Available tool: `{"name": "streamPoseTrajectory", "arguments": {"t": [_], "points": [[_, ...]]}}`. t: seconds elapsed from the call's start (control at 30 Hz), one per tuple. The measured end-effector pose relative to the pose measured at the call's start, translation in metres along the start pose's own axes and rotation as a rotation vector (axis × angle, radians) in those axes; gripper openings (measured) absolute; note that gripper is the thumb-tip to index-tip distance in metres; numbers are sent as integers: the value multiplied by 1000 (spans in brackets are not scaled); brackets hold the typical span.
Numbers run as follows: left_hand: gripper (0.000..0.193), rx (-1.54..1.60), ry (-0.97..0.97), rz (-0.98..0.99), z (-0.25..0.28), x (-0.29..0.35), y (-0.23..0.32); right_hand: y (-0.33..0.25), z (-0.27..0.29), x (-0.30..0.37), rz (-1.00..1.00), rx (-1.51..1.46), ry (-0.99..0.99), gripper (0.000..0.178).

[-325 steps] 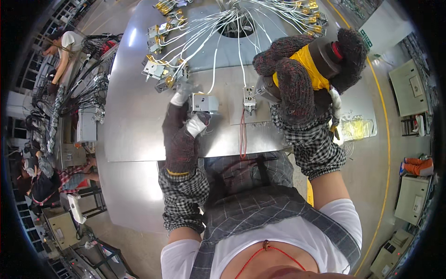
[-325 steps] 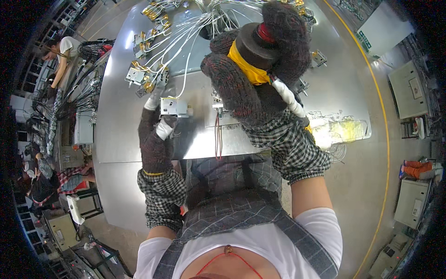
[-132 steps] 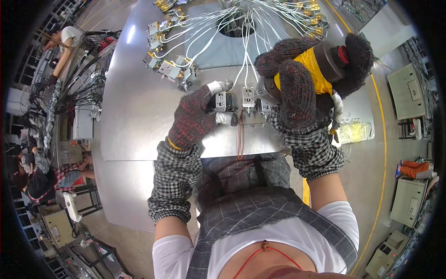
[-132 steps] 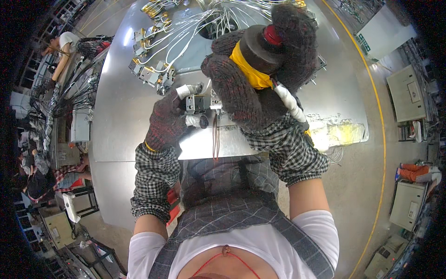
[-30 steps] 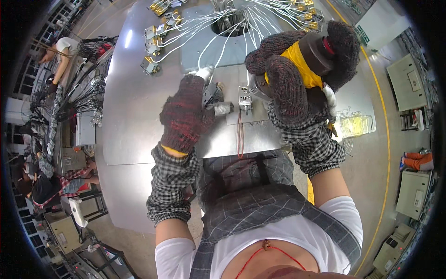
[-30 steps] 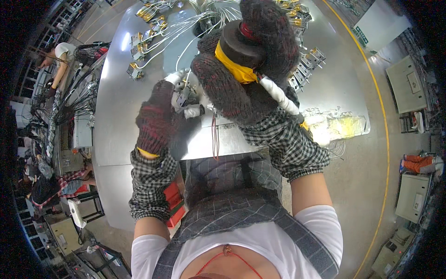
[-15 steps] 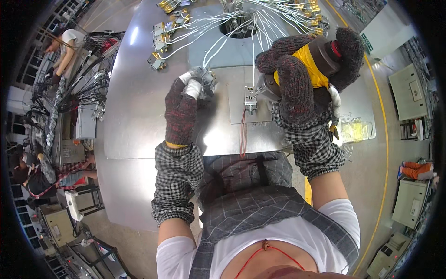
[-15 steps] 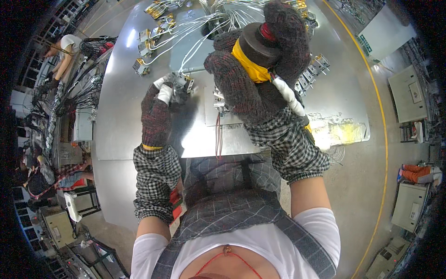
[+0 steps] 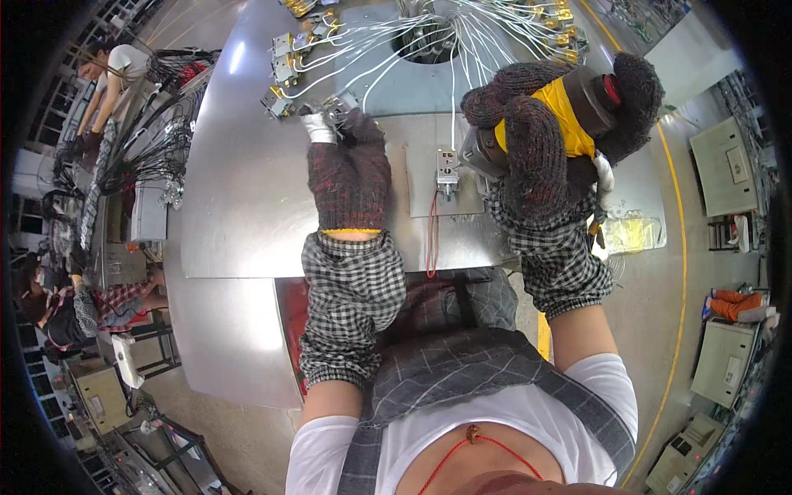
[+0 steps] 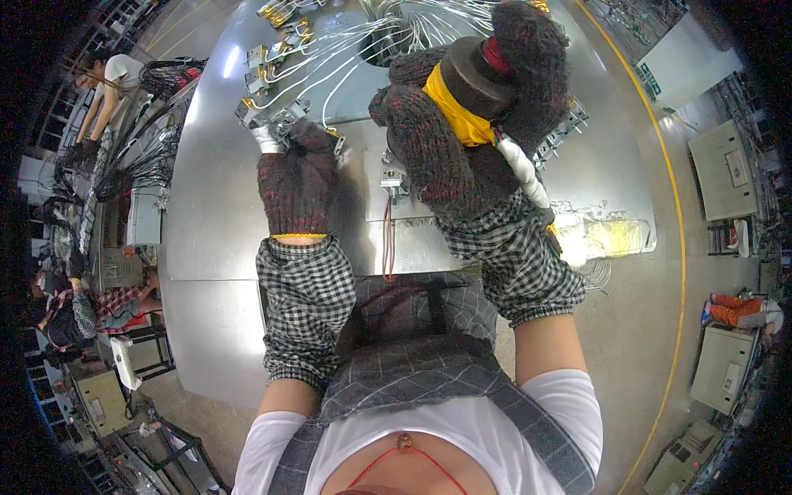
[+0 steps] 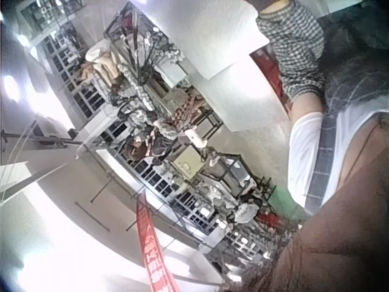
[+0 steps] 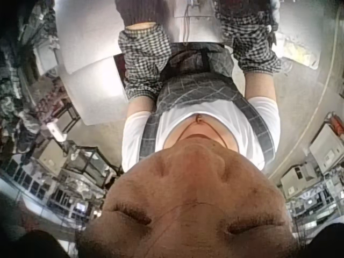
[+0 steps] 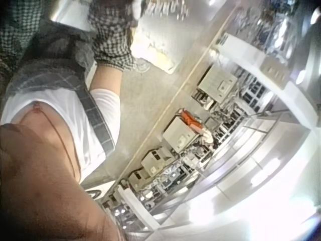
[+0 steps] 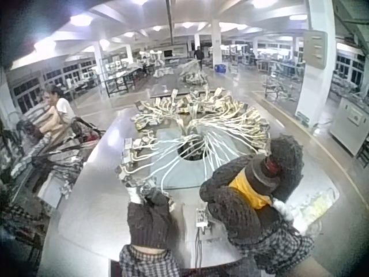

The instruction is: Assemble complex electronic wiring and components onto a metal base plate at a workstation.

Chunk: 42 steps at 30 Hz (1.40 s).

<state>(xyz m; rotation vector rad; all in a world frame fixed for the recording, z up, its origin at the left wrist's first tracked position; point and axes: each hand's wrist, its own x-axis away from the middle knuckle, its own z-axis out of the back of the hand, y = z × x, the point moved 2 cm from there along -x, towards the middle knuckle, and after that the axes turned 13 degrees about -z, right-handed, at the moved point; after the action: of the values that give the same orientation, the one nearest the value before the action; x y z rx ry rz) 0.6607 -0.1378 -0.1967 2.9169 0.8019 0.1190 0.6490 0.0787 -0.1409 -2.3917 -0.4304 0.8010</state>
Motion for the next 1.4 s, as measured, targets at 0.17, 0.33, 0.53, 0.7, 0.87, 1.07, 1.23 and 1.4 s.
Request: {"name": "streamPoseTrajectory", "arguments": {"t": [0.17,0.33,0.53,0.7,0.87,1.07,1.23,1.4], "points": [[42,-612,-409,-191,-2,13,18,3,14,19,-16,-179,279,64],[55,-1285,-1116,-237,-12,19,38,8,18,10,-81,-217,399,50],[60,-1559,-1229,-343,-27,41,6,-17,-19,-12,34,85,252,39],[64,-1486,-1070,46,-19,27,-4,-32,-18,-14,237,219,235,43],[63,-1858,-1162,58,-34,33,-4,-11,-22,-6,219,320,259,47],[59,-1929,-1235,-20,-42,41,-8,-4,-23,-14,276,553,327,52],[58,-1848,-1246,33,-39,39,-7,-1,-29,-16,340,768,359,57],[59,-1913,-1283,-19,-38,39,-8,-7,-43,-4,392,944,342,61]]}}
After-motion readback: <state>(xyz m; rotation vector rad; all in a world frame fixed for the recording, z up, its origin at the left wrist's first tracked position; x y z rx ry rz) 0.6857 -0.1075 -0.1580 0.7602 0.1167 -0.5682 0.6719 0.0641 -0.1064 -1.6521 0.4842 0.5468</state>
